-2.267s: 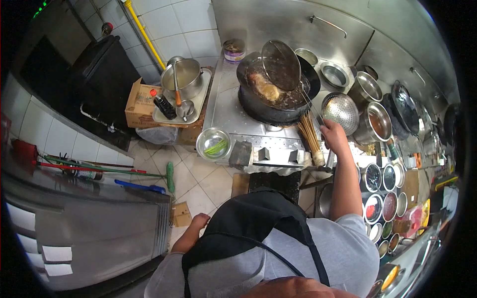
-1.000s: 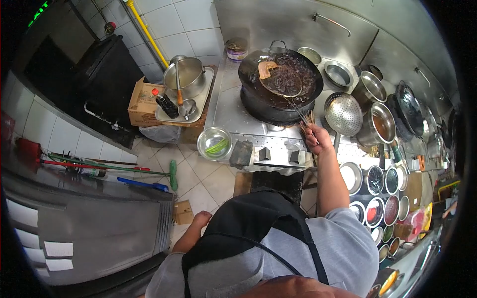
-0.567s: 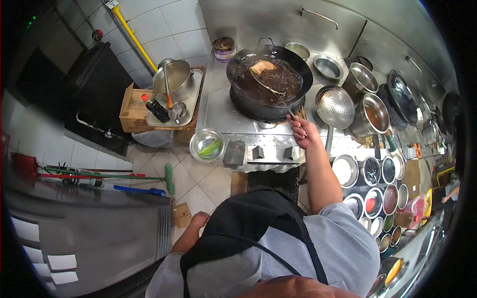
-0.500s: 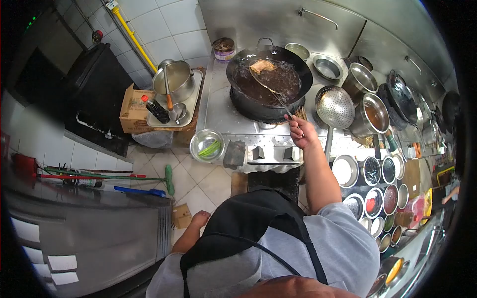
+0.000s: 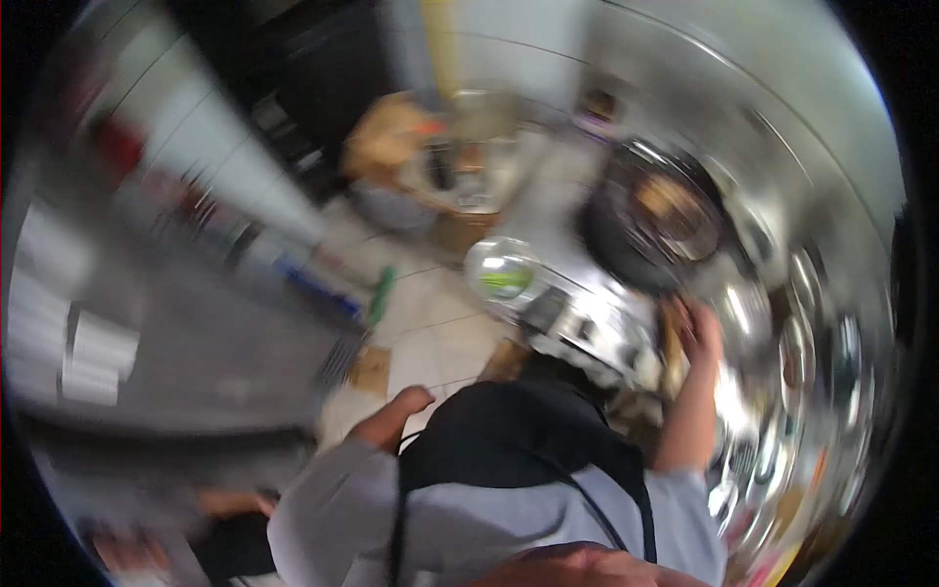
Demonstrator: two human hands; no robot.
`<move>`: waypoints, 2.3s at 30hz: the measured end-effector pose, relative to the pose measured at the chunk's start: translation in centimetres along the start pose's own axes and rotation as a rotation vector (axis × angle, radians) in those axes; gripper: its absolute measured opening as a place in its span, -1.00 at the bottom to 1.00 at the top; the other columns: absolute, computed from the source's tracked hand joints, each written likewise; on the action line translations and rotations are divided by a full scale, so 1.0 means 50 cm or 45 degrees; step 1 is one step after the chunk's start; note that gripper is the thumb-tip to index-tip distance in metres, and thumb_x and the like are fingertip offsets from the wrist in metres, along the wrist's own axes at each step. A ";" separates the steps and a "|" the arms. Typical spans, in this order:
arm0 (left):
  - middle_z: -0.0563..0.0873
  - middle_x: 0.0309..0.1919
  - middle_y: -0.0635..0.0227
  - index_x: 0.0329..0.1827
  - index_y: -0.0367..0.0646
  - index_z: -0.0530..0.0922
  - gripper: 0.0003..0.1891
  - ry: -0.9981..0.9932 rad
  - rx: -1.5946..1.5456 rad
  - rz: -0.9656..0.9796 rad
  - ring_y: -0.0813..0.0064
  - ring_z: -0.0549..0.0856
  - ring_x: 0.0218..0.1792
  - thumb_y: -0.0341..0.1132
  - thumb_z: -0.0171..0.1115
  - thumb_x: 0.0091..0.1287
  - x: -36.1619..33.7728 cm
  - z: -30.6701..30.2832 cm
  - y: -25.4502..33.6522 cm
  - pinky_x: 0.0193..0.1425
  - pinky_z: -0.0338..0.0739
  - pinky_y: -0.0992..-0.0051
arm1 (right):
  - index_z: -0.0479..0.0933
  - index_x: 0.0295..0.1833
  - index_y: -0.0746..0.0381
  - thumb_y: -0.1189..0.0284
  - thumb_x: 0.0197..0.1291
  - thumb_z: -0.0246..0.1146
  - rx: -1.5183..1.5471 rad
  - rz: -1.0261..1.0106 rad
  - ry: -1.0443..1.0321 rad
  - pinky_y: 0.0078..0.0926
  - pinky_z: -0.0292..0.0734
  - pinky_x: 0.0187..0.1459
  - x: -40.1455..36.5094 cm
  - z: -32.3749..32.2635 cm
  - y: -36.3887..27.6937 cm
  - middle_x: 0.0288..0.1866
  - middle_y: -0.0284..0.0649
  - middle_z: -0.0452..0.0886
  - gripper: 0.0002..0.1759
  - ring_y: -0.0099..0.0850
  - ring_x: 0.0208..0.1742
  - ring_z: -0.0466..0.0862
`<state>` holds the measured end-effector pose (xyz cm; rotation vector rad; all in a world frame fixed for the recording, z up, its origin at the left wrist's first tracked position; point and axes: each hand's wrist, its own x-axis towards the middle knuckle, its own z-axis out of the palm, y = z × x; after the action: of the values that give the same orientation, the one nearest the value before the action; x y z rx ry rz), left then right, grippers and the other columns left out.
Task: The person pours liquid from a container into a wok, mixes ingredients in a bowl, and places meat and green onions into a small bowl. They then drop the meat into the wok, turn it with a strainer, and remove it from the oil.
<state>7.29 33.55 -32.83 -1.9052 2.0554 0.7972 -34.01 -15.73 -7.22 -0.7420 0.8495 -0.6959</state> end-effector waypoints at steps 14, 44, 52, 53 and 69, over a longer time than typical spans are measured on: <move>0.67 -0.31 -0.04 -0.33 -0.27 0.66 -0.61 0.237 -1.221 -1.170 0.02 0.65 -0.18 -0.09 0.11 0.07 -0.107 -0.071 0.182 -0.04 0.50 0.19 | 0.46 -0.07 0.36 0.05 0.13 0.20 -1.748 0.082 0.613 -0.44 0.44 -0.57 0.006 0.060 -0.120 -0.40 -0.13 0.52 -0.45 -0.33 -0.50 0.53; 0.71 -0.28 0.20 -0.26 -0.15 0.65 -0.64 0.124 -1.011 -1.039 0.24 0.68 -0.17 -0.05 0.05 0.22 -0.281 0.267 0.370 -0.07 0.52 0.23 | 0.58 -0.21 0.30 0.25 0.08 0.12 -2.343 -0.655 -0.891 -0.16 0.45 -0.09 -0.132 0.546 0.037 -0.23 0.08 0.59 -0.66 0.02 -0.15 0.57; 0.70 -0.36 0.19 -0.32 -0.12 0.63 -0.77 -0.006 -0.813 -0.637 0.26 0.67 -0.25 -0.19 0.09 0.20 -0.383 0.292 0.167 -0.17 0.56 0.24 | 0.54 -0.03 0.22 0.34 0.10 0.18 -1.806 -0.470 -0.275 -0.21 0.45 0.00 -0.248 0.427 0.088 -0.22 0.02 0.59 -0.68 -0.05 -0.08 0.58; 0.69 -0.36 0.19 -0.32 -0.12 0.63 -0.78 -0.051 -0.708 -0.584 0.26 0.67 -0.26 -0.20 0.09 0.20 -0.382 0.295 0.125 -0.18 0.56 0.24 | 0.53 0.00 0.24 0.36 0.09 0.19 -1.773 -0.762 0.038 -0.24 0.44 0.02 -0.244 0.379 0.082 -0.15 0.02 0.58 -0.66 -0.07 -0.05 0.57; 0.67 -0.50 0.25 -0.16 -0.19 0.58 -0.64 0.352 -1.325 -0.827 0.48 0.65 -0.50 -0.08 0.19 0.17 -0.097 -0.074 0.140 -0.42 0.54 0.46 | 0.36 -0.28 0.26 0.41 0.29 0.03 0.087 0.241 0.413 -0.72 0.32 -0.70 0.020 0.097 -0.049 -0.47 -0.32 0.56 -0.86 -0.64 -0.72 0.36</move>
<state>1.85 35.77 -25.65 -3.0760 0.9352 1.6423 -30.01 -16.49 -3.46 -0.4855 1.1695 -0.6810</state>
